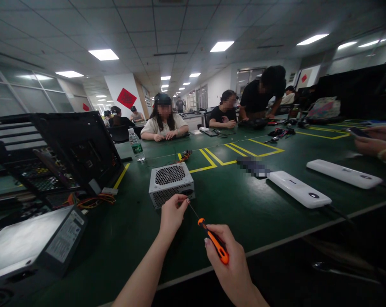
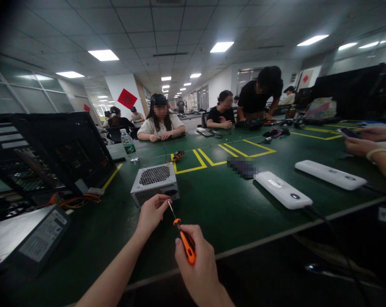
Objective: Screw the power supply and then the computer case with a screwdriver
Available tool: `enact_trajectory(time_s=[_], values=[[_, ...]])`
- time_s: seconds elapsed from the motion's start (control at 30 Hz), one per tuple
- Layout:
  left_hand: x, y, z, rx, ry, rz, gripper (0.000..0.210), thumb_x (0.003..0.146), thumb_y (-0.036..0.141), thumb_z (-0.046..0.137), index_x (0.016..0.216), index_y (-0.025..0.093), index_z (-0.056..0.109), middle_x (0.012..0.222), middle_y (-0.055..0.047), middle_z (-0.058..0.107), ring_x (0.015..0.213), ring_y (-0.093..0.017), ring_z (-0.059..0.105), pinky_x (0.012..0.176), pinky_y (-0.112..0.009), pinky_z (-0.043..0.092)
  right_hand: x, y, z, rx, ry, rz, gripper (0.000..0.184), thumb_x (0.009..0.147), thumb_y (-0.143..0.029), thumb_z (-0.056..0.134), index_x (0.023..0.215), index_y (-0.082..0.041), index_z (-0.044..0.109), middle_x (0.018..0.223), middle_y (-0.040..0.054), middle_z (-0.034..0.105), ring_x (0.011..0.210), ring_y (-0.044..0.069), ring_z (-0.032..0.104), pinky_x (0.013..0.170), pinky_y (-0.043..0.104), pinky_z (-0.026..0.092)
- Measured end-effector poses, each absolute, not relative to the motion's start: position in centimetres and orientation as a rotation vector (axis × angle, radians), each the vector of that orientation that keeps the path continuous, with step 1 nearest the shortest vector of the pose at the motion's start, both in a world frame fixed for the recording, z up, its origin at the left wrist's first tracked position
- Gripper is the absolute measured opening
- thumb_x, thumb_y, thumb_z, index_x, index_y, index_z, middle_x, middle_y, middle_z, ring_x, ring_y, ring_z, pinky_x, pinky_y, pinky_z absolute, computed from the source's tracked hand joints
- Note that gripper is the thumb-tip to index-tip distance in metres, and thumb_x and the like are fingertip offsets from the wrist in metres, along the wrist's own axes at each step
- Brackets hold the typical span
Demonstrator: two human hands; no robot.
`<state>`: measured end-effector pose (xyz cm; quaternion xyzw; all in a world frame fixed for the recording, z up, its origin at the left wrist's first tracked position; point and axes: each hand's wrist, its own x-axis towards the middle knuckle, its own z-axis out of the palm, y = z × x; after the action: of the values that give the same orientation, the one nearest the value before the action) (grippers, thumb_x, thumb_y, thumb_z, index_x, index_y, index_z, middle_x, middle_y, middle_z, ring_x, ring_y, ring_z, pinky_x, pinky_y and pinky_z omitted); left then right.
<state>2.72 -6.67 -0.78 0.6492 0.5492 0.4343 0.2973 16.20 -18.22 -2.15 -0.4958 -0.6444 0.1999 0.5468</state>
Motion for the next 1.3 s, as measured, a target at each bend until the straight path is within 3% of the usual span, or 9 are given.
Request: enact_trajectory(time_s=[0.2, 0.53, 0.87, 1.3], values=[[3.1, -7.4, -0.3, 2.097, 1.696, 1.077, 0.017, 0.076, 0.027, 0.048, 0.084, 0.020, 0.062, 0.072, 0.000, 0.065, 0.056, -0.011, 0.053, 0.056, -0.023, 0.037, 16.3, -18.0, -2.0, -1.185, -1.529, 0.513, 0.018, 0.080, -0.024, 0.044, 0.097, -0.019, 0.046, 0.081, 0.0017, 0.057, 0.068, 0.011, 0.056, 0.064, 0.021, 0.045], [2.9, -7.7, -0.4, 2.249, 1.736, 1.022, 0.016, 0.078, 0.023, 0.046, 0.087, 0.021, 0.059, 0.079, 0.000, 0.064, 0.069, -0.013, 0.058, 0.059, -0.022, 0.038, 16.3, -18.0, -1.6, -1.216, -1.531, 0.521, 0.016, 0.081, -0.025, 0.043, 0.095, -0.019, 0.047, 0.080, 0.0017, 0.057, 0.069, 0.012, 0.056, 0.063, 0.022, 0.044], [3.0, -7.5, -0.6, 2.250, 1.769, 0.953, 0.018, 0.079, 0.025, 0.045, 0.090, 0.022, 0.058, 0.075, -0.001, 0.063, 0.070, -0.014, 0.058, 0.059, -0.023, 0.036, 16.6, -18.1, -1.6, -1.216, -1.529, 0.568, 0.015, 0.081, -0.025, 0.043, 0.094, -0.019, 0.046, 0.074, 0.0003, 0.055, 0.061, 0.011, 0.054, 0.058, 0.021, 0.043], [3.3, -8.2, 0.0, 2.372, 1.802, 0.845, 0.017, 0.082, 0.025, 0.041, 0.091, 0.022, 0.055, 0.089, -0.001, 0.063, 0.072, -0.014, 0.057, 0.062, -0.023, 0.036, 16.5, -18.1, -1.4, -1.263, -1.532, 0.549, 0.015, 0.081, -0.026, 0.043, 0.094, -0.019, 0.047, 0.076, 0.0003, 0.057, 0.065, 0.012, 0.056, 0.060, 0.021, 0.043]])
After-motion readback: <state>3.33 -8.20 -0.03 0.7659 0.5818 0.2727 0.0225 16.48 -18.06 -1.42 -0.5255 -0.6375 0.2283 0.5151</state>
